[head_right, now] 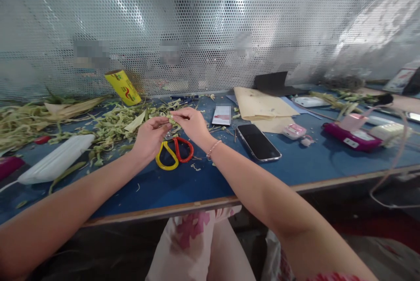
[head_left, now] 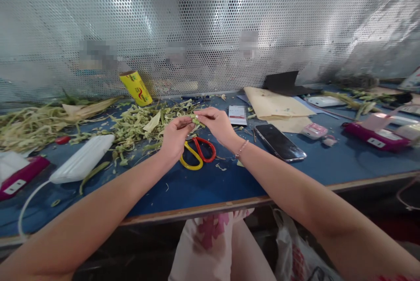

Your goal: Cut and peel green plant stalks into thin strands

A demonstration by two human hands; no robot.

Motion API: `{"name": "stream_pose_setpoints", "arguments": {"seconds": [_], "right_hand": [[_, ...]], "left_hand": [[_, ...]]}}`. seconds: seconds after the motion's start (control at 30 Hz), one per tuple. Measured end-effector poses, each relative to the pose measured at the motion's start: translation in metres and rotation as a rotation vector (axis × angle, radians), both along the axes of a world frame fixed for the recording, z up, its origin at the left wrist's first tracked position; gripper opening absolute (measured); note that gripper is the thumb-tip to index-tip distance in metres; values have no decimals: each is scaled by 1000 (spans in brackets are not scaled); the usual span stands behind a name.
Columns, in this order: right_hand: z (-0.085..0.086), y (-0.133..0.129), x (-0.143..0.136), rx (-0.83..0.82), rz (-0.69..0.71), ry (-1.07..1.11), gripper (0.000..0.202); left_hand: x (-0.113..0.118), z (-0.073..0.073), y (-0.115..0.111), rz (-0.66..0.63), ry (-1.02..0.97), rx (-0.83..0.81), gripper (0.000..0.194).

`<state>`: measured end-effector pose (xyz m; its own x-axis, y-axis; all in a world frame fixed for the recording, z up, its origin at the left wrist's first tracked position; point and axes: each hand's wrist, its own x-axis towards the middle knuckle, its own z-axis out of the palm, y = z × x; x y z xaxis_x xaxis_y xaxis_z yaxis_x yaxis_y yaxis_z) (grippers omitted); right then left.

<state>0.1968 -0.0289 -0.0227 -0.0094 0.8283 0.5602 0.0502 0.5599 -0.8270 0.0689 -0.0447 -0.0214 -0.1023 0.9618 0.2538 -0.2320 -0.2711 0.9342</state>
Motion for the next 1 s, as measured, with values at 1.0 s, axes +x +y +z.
{"name": "stream_pose_setpoints", "arguments": {"seconds": [1.0], "right_hand": [[9,-16,-5,308,-169,-252,13]], "left_hand": [[1,2,-9,29,95,114,16]]}}
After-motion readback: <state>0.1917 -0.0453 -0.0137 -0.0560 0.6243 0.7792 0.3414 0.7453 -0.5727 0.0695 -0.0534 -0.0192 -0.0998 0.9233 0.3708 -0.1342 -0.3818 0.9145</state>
